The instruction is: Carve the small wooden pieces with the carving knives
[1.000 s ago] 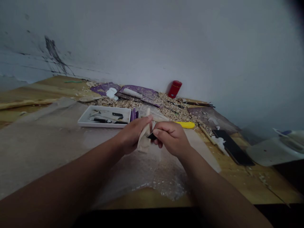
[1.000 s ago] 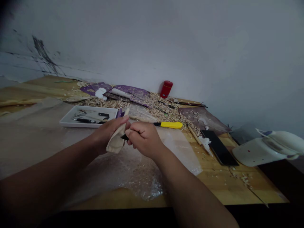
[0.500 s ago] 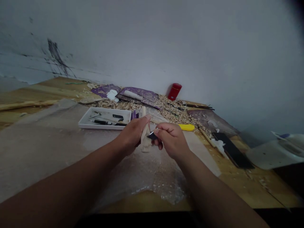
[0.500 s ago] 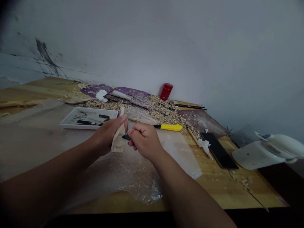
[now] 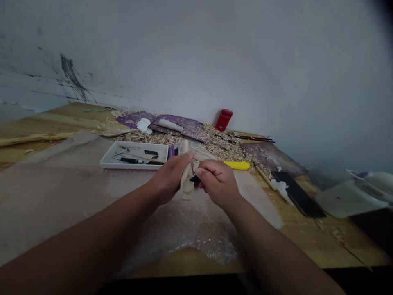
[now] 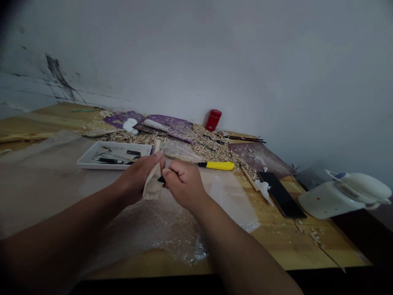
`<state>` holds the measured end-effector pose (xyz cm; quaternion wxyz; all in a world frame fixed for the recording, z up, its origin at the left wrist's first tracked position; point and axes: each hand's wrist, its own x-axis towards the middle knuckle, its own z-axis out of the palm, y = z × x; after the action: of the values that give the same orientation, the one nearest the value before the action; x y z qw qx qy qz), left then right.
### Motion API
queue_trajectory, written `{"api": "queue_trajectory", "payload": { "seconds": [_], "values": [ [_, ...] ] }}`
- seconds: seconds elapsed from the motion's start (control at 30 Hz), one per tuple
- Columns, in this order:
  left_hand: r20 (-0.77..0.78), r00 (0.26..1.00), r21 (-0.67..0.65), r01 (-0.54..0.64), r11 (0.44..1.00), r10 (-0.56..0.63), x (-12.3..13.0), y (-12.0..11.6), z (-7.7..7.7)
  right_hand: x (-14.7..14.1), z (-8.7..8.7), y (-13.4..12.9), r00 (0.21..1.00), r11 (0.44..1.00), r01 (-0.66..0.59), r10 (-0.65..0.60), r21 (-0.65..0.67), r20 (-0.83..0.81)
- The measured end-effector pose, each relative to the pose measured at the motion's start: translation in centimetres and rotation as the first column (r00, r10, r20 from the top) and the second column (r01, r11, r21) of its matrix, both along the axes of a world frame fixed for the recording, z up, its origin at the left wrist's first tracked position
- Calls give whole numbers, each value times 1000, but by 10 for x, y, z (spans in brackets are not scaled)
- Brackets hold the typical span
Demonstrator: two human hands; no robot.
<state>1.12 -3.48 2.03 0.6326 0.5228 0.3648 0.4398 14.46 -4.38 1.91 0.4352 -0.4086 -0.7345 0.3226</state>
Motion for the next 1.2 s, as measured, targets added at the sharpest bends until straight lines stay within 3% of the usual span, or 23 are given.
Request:
{"api": "queue_trajectory", "payload": {
  "seconds": [0.07,0.3,0.43,0.6,0.73,0.8,0.87,1.0,1.1,1.2],
  "values": [
    [39,998,-36,42,998,-41,0,-1,0,1,2,-1,999,997,-17,14,75,40],
    [150,979,-149,159,976,-137,3,-3,-1,1,2,-1,996,983,-94,91,160,23],
    [166,979,-198,153,968,-120,3,-2,0,1,-1,2,994,988,-102,107,119,-32],
    [207,973,-217,148,965,-103,3,1,1,2,-11,5,953,987,-154,135,-51,-270],
    [286,955,-251,149,957,-73,1,3,0,2,-13,9,849,987,-115,37,-116,-526],
    [272,954,-221,189,957,-125,-1,4,0,3,-11,12,802,994,-61,-4,-89,-597],
    [209,945,-183,290,939,-251,-3,4,-2,4,-9,15,761,1000,-5,-11,-22,-649],
    [95,859,-170,512,842,-503,-6,3,-6,6,-7,22,762,1000,-19,17,5,-648],
    [67,856,-163,516,841,-513,-7,4,-11,5,-12,27,822,988,-69,-23,-140,-570],
    [43,866,-163,498,851,-499,-5,5,-15,4,-18,30,856,982,68,-147,-174,-496]
  ]
}}
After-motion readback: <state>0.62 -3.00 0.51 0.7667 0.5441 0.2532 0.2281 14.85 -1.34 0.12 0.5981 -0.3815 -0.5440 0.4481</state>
